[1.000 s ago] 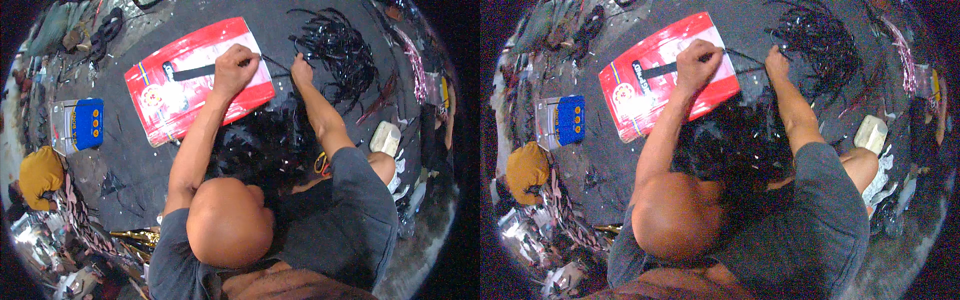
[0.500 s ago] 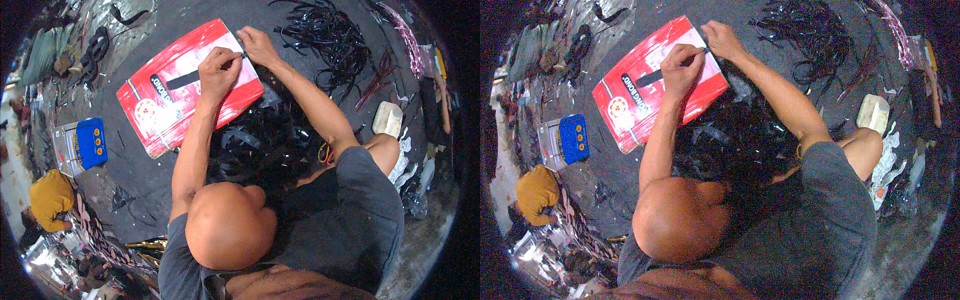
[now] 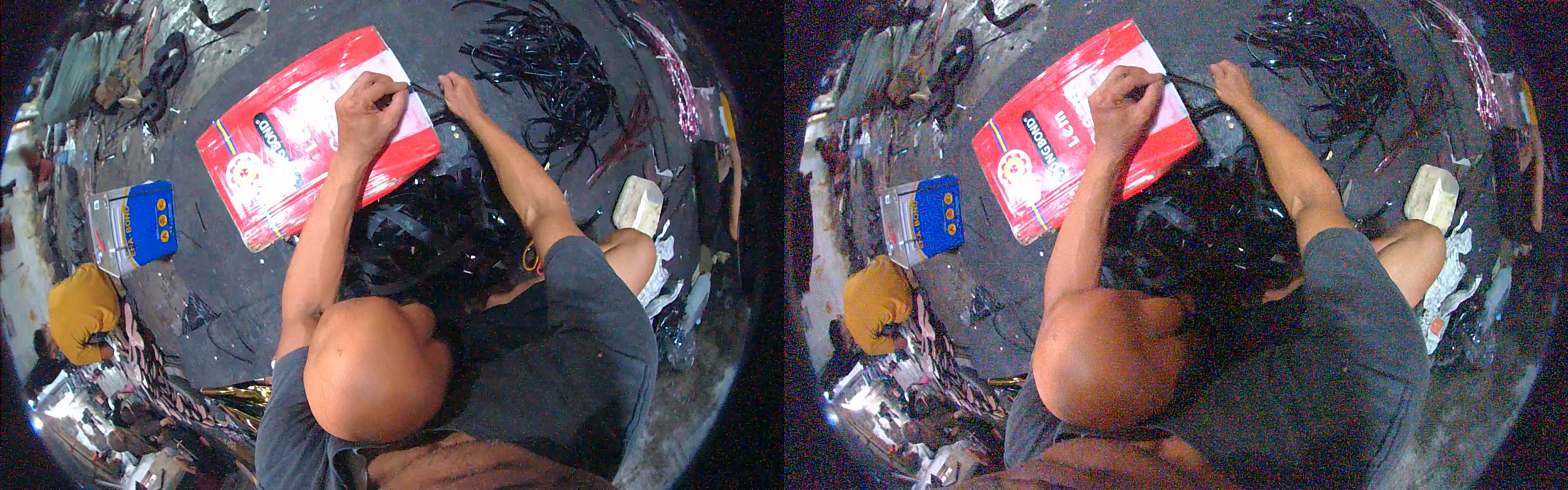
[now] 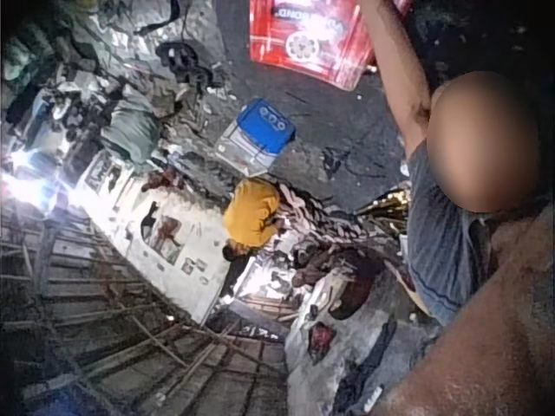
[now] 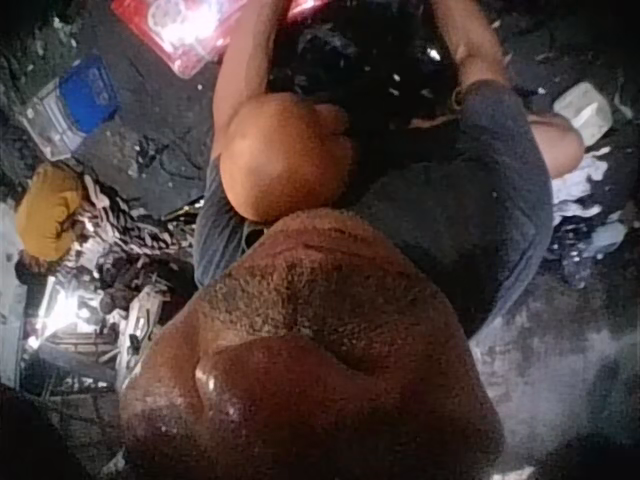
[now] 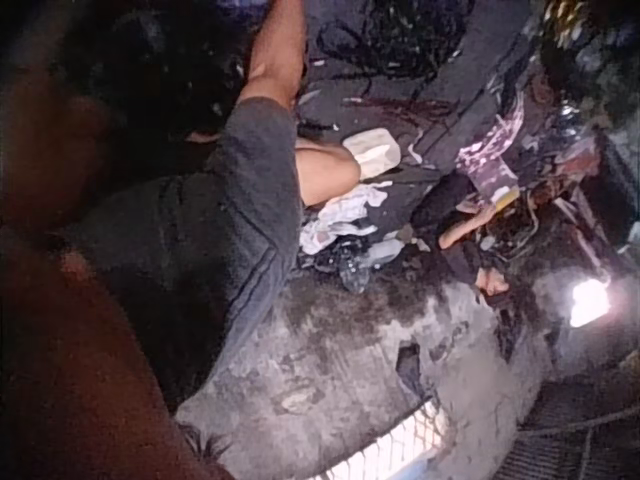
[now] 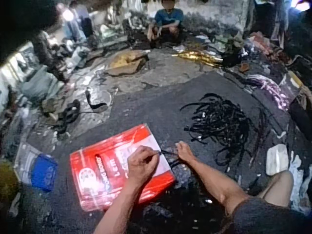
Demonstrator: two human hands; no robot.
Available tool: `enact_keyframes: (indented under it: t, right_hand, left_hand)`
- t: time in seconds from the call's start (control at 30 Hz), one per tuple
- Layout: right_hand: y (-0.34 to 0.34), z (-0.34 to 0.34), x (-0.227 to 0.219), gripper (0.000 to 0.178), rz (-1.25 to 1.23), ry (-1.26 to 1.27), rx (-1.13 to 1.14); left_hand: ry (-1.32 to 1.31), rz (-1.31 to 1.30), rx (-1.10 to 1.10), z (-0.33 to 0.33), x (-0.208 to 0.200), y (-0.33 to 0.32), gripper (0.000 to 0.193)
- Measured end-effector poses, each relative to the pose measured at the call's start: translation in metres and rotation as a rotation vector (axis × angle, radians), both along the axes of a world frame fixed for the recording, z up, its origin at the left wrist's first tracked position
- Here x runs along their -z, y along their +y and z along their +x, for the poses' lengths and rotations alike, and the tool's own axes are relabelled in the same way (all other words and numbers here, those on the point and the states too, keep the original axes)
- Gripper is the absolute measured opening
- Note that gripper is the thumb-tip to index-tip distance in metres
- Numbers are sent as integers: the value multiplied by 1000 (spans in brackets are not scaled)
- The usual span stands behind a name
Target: The person sits on the floor and wraps a red and white box with black plastic strips. They repeatedly pick up strips, place them across the box, and secure them by hand, building up layers of wrapping material.
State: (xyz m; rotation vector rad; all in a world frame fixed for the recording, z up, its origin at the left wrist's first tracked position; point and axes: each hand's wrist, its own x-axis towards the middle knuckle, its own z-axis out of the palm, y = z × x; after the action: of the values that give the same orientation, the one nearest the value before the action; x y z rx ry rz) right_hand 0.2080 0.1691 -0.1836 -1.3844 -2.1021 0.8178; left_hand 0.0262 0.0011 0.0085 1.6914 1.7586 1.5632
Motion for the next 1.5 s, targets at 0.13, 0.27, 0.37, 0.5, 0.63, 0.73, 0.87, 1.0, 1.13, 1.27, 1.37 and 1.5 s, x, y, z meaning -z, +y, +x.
enact_keyframes:
  t: [0.13, 0.27, 0.37, 0.5, 0.63, 0.73, 0.87, 1.0, 1.13, 1.27, 1.37, 1.5]
  right_hand:
    - [3, 7, 12, 39, 80, -144, 14]
    - [-5, 4, 4, 37, 20, -299, 70]
    - [-21, -1, -18, 37, 137, -383, -98]
    - [-24, -6, -25, 35, 51, -496, 86]
    - [-25, 5, -1, 33, 91, -542, 128]
    - [-30, 15, -12, 30, 51, -604, 19]
    - [-27, 49, -25, 40, -97, -650, 5]
    - [-2, 90, -103, 43, -229, -458, -47]
    - [-5, 112, -226, 31, 916, -42, 755]
    - [-66, 106, -236, 20, 322, 471, 495]
    - [-164, 78, -198, 21, -194, 428, -36]
    - [-273, 55, -197, 38, -445, 493, -206]
  left_hand:
    - [24, 0, 3, 0, -3, 0, 6]
    - [46, 13, 16, 0, 0, 0, 6]
    - [225, 70, 57, -8, 12, -7, 15]
    - [800, 122, 29, -10, 7, -28, 33]
    - [813, 22, 40, 2, -6, -23, 45]
    - [698, -38, -3, 4, -11, -31, 45]
    - [443, 48, 152, 46, -14, -60, 42]
    - [386, -210, 437, 83, 14, -137, 54]
    - [405, -478, 283, 85, 102, -204, 43]
    - [-75, -382, 377, 98, 84, -189, 24]
    - [-197, -517, 442, 97, 33, -163, 24]
    - [-157, -278, 310, 57, -12, -133, 28]
